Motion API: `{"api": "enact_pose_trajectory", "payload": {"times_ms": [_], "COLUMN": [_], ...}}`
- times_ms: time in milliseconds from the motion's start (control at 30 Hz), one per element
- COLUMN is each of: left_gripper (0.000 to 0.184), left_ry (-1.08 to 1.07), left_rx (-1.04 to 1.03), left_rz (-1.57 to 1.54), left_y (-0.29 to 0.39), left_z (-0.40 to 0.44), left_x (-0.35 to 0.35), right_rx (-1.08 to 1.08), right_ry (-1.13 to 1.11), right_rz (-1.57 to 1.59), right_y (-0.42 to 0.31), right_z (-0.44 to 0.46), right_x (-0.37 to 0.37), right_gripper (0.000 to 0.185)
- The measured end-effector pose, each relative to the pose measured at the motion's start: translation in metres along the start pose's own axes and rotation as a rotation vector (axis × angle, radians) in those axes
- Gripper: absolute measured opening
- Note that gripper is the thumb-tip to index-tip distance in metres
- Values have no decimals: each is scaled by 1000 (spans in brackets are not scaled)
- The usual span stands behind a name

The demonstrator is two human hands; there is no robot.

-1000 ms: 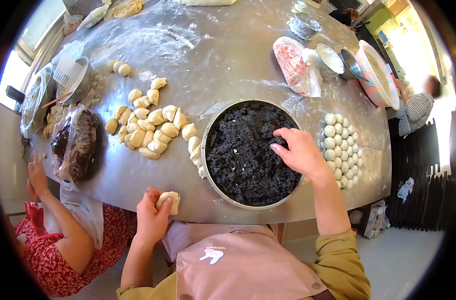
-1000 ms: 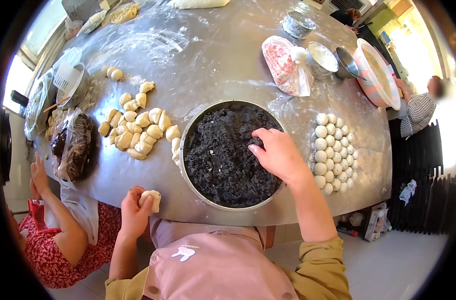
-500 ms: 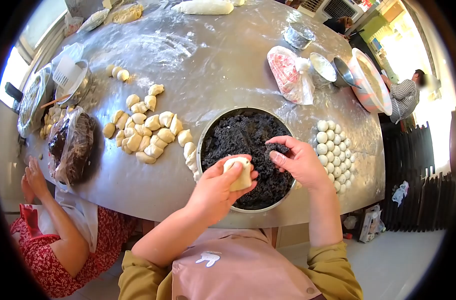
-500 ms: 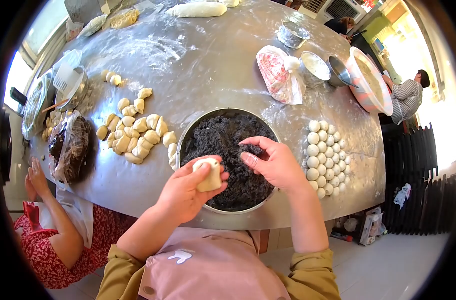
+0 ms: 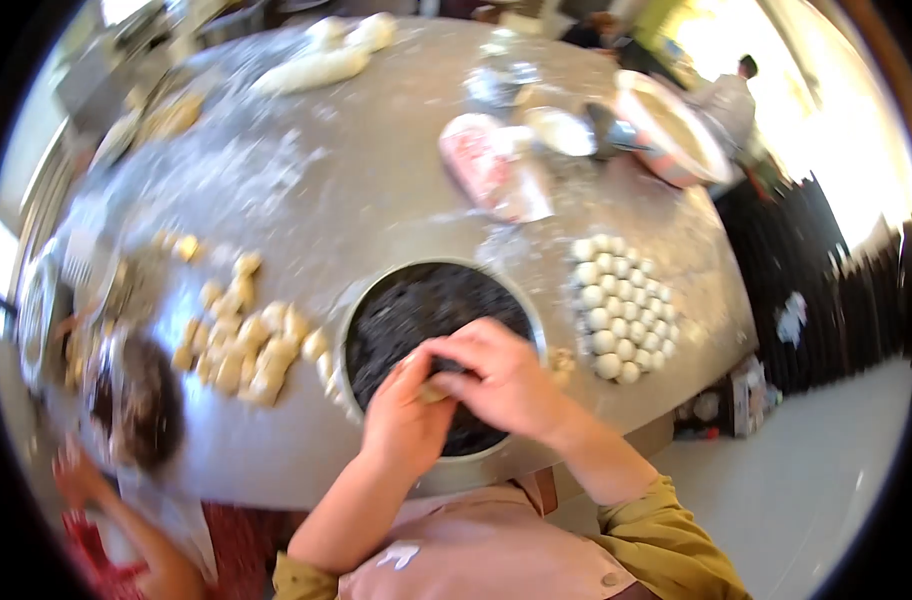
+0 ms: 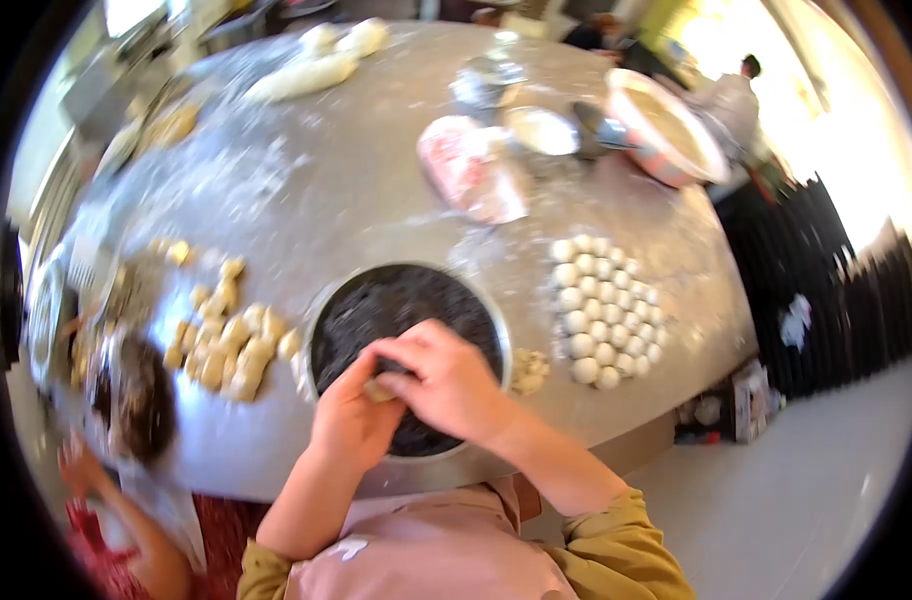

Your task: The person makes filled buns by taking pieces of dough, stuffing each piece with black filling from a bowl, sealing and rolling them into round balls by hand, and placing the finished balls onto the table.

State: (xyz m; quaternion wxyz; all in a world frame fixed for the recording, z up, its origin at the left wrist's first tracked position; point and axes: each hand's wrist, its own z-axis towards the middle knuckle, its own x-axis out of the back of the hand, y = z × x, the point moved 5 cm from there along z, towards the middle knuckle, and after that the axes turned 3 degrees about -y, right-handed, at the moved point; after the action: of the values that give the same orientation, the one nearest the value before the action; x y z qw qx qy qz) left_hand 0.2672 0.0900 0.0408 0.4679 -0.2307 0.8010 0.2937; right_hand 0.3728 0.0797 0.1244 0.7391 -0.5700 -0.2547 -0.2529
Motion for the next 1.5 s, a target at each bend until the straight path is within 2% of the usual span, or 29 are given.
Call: {"api": "enact_pose_trajectory", "payload": {"times_ms": [67, 200, 300, 467, 533, 600, 667, 733, 800, 833, 933, 1067, 1100, 1133, 1200, 1300, 1333, 1400, 1500], "left_gripper": [21, 23, 25, 27, 27, 33, 37, 28, 24, 24, 27, 32, 32, 32, 29, 18, 18, 18, 29], "left_ry": [-44, -16, 36, 21, 44, -40, -20, -5, 22, 15, 2, -96, -144, -191, -136, 5, -37, -119, -57], "left_rx": [-39, -42, -44, -88, -125, -118, -90, -93, -78, -53, 5, 105, 145, 183, 176, 122, 121, 118, 95], "left_rz": [56, 136, 172, 209, 165, 115, 47, 74, 112, 91, 45, -20, -27, -34, 43, 91, 108, 140, 210], "left_y": [4, 9, 10, 15, 22, 30, 35, 35, 34, 33, 32, 27, 25, 23, 22, 18, 17, 15, 14], "left_z": [2, 3, 3, 1, 0, -3, -5, -5, -7, -8, -13, -13, -15, -17, -19, -21, -21, -21, -18], "left_x": [-1, -5, -3, -12, -11, -17, -17, -13, -14, -15, -19, -28, -31, -34, -34, -31, -31, -28, -20], "right_rx": [28, 68, 25, 20, -28, 91, 57, 60, 51, 41, 48, 203, 225, 204, 166, 184, 192, 207, 207], "right_ry": [100, 153, 159, 148, 222, 270, 281, 155, 189, 119, 213, 91, 60, 68, 77, 122, 138, 158, 172], "right_rz": [33, 32, 38, 246, 89, -24, -158, -183, -139, -181, 6, -25, -55, -91, -161, -198, -217, -229, -230], "right_y": [4, 7, 12, 21, 23, 37, 39, 33, 30, 30, 15, -5, 0, 1, 0, -2, -4, -7, -9], "right_z": [-3, -7, -10, -5, -4, -1, -5, -4, -4, -4, -6, -9, -10, -12, -12, -10, -10, -9, -9], "right_x": [0, -4, -8, 5, 19, 14, 5, 9, 11, 12, 16, 5, -3, -7, -14, -18, -19, -21, -26], "right_gripper": [30, 28, 24, 21, 22, 24, 25, 24, 15, 16, 23, 59, 74, 75, 78, 69, 66, 60, 56]}}
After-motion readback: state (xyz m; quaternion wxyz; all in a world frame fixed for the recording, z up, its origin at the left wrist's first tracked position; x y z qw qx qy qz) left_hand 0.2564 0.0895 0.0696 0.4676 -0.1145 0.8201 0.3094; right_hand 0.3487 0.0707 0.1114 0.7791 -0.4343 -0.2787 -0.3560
